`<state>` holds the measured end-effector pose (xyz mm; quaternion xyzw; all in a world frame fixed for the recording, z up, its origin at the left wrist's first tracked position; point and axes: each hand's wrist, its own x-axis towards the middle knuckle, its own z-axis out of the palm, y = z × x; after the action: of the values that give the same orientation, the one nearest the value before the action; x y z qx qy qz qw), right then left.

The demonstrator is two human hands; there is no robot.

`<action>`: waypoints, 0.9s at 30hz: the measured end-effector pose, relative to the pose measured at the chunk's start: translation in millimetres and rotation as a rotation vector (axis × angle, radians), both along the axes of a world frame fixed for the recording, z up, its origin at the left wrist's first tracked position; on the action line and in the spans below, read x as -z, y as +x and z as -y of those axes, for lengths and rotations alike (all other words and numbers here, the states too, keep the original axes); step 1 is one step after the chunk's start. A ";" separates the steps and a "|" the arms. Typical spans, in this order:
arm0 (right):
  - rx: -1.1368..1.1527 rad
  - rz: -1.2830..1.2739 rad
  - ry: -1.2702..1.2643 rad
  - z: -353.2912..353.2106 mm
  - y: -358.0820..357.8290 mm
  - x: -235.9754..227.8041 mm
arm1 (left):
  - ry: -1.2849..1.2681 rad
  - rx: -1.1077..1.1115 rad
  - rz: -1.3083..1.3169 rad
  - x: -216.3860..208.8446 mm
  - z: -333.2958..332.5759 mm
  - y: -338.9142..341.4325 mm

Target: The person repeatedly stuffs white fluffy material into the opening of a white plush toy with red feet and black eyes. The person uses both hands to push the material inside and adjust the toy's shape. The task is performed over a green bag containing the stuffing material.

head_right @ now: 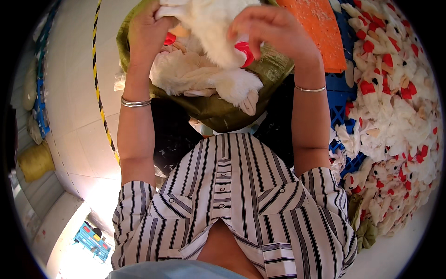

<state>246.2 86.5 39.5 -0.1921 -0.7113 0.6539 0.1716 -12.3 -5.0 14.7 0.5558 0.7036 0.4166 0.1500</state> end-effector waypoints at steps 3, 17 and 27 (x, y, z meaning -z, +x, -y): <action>0.437 -0.490 -0.051 -11.6 -17.8 30.3 | 0.596 0.125 -0.250 -5.0 0.4 2.5; 0.265 -0.353 -0.359 -5.1 -17.7 87.3 | 0.258 0.087 0.665 -3.9 6.0 12.4; 0.178 -0.512 -0.605 23.2 -38.6 75.0 | -0.041 0.291 0.501 15.9 7.6 29.6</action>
<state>207.6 63.3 -35.6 -0.1259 -0.4017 0.8430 0.3350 17.2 -12.6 -1.3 0.5273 0.5658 0.5008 0.3886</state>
